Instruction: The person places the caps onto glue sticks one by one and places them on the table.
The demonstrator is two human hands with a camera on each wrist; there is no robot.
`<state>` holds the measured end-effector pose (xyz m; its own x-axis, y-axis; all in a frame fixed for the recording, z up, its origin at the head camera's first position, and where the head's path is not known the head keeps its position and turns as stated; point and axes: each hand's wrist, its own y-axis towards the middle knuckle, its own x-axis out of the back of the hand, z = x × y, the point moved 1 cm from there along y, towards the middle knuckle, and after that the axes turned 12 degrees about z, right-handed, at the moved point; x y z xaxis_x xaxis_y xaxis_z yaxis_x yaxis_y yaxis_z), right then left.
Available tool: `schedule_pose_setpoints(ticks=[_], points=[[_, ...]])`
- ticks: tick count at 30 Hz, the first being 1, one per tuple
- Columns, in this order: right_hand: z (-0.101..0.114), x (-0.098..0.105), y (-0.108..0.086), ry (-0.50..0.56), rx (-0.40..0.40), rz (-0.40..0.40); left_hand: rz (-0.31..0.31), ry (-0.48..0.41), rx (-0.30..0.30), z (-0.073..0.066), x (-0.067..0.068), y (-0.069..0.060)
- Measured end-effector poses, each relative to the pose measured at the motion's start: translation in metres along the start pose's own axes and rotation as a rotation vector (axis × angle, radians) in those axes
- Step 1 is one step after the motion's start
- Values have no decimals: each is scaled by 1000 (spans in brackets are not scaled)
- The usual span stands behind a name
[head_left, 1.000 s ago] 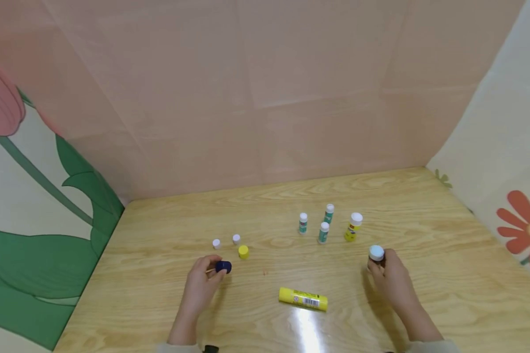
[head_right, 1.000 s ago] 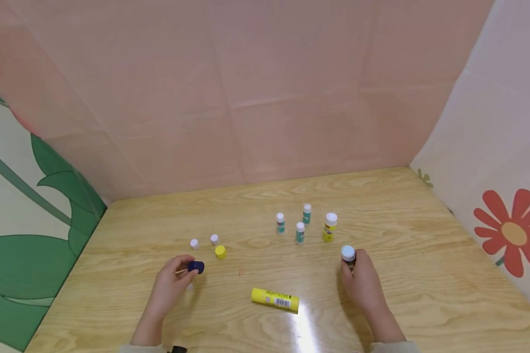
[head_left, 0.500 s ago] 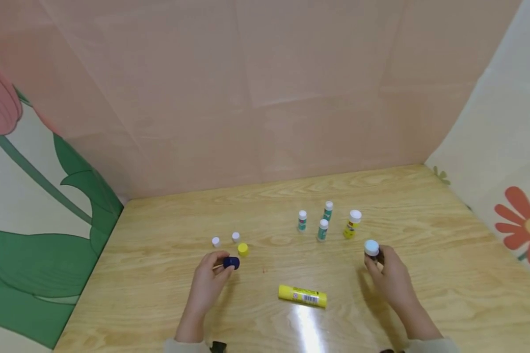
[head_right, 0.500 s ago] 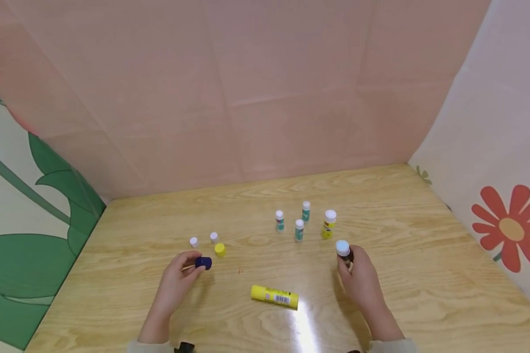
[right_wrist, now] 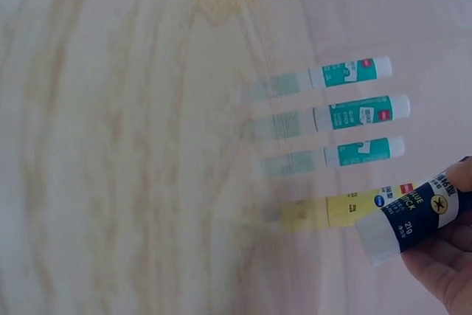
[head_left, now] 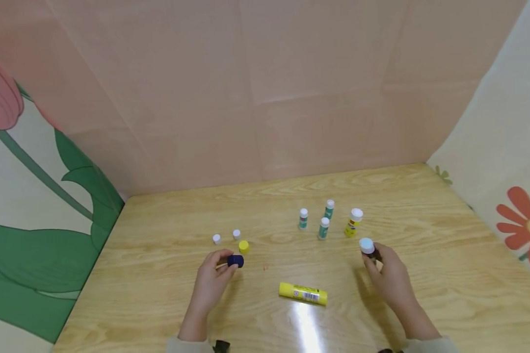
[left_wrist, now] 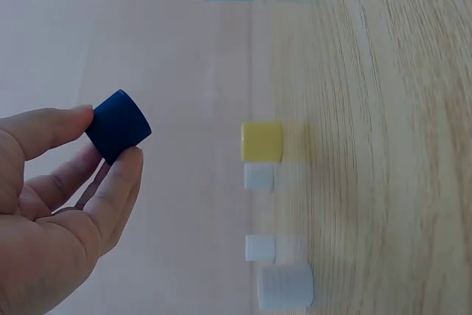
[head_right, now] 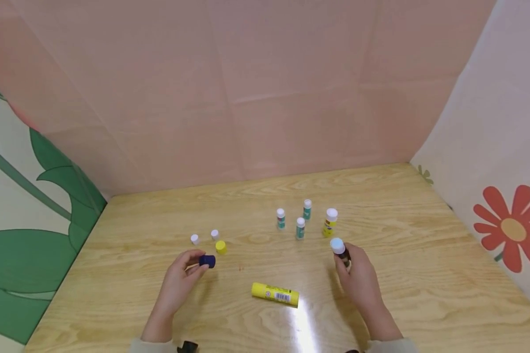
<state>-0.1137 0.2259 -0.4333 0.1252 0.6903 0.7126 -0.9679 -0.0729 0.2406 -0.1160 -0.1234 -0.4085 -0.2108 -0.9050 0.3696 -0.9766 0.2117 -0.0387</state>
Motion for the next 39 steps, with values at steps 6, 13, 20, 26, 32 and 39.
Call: schedule_pose_setpoints(ticks=[6, 13, 20, 26, 32, 39], points=[[4, -1, -2, -3, 47, -33, 7, -15, -1, 0, -3, 1], [8, -1, -4, -31, 77, -34, 15, -56, -29, 1, -8, -1], [9, -3, -5, -93, 144, -63, 20, -76, -52, -1, -12, -3], [8, -4, -7, -86, 131, -37, 37, -82, -49, -1, -16, -5], [12, -5, -9, -80, 117, -2, 42, -95, -49, -1, -19, -6], [15, -7, -9, -78, 99, 25, 38, -113, -36, -2, -21, -6]])
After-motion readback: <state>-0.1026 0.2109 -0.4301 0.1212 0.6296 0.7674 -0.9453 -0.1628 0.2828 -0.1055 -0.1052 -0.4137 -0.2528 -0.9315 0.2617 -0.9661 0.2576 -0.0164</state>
